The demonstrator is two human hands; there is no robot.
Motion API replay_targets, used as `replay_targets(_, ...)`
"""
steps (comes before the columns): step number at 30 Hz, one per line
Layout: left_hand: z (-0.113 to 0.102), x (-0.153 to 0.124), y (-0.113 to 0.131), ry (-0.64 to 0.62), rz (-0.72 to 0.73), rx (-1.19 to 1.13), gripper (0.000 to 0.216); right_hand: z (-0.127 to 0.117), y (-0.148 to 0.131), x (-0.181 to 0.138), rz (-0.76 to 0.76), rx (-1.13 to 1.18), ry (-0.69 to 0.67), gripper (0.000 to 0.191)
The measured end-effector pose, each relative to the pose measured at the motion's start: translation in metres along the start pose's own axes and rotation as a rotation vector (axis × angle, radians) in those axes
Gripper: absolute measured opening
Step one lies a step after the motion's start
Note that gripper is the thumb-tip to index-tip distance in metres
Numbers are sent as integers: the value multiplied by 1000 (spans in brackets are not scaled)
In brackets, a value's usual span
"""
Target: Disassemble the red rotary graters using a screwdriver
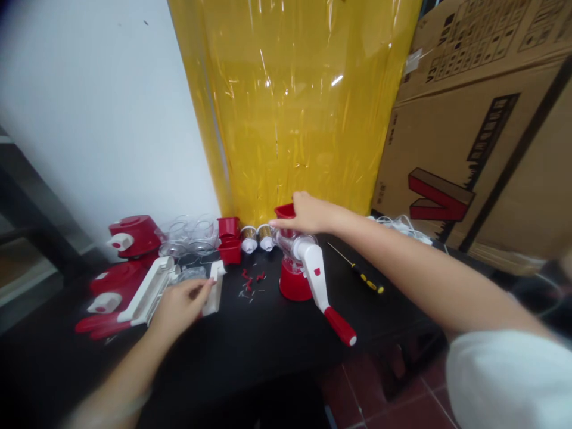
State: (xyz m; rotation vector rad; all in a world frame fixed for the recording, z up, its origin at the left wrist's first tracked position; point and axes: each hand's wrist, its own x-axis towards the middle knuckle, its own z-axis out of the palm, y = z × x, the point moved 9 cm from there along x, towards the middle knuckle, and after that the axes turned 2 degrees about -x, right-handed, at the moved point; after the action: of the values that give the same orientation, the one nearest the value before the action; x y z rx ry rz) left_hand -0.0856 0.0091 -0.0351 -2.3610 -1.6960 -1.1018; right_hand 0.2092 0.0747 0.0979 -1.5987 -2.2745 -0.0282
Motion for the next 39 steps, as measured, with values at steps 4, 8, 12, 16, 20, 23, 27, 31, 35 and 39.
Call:
replay_targets(4, 0, -1, -1, 6, 5, 14, 33, -5, -7, 3, -141, -15, -133, 76)
replay_targets(8, 0, -1, -1, -7, 1, 16, 33, -13, -7, 5, -170, 9, -197, 76)
replay_targets(12, 0, -1, -2, -7, 5, 15, 32, -19, -4, 7, -161, 69, -217, 75)
replay_targets(16, 0, -1, -2, -8, 2, 11, 32, -27, -4, 10, -169, 80, -205, 72)
replay_targets(20, 0, 0, -2, -14, 3, 9, 33, -45, -19, 18, -224, 27, -139, 65)
replay_targets(23, -1, -1, -4, 9, -6, -22, 32, -58, -42, 25, -261, -62, -46, 62)
replay_targets(27, -13, 0, -1, 111, -72, -201, 28, -62, -88, 26, -383, -119, 62, 59)
replay_targets(31, -22, 18, 20, 97, -118, -530, 39, -52, -133, 20, -534, -43, 116, 50)
replay_targets(35, -39, 54, 41, 59, -43, -899, 64, -32, -178, 8, -743, 186, -14, 47)
replay_targets(39, -41, 75, 45, -202, -35, -1028, 78, -18, -202, -1, -856, 403, -136, 46)
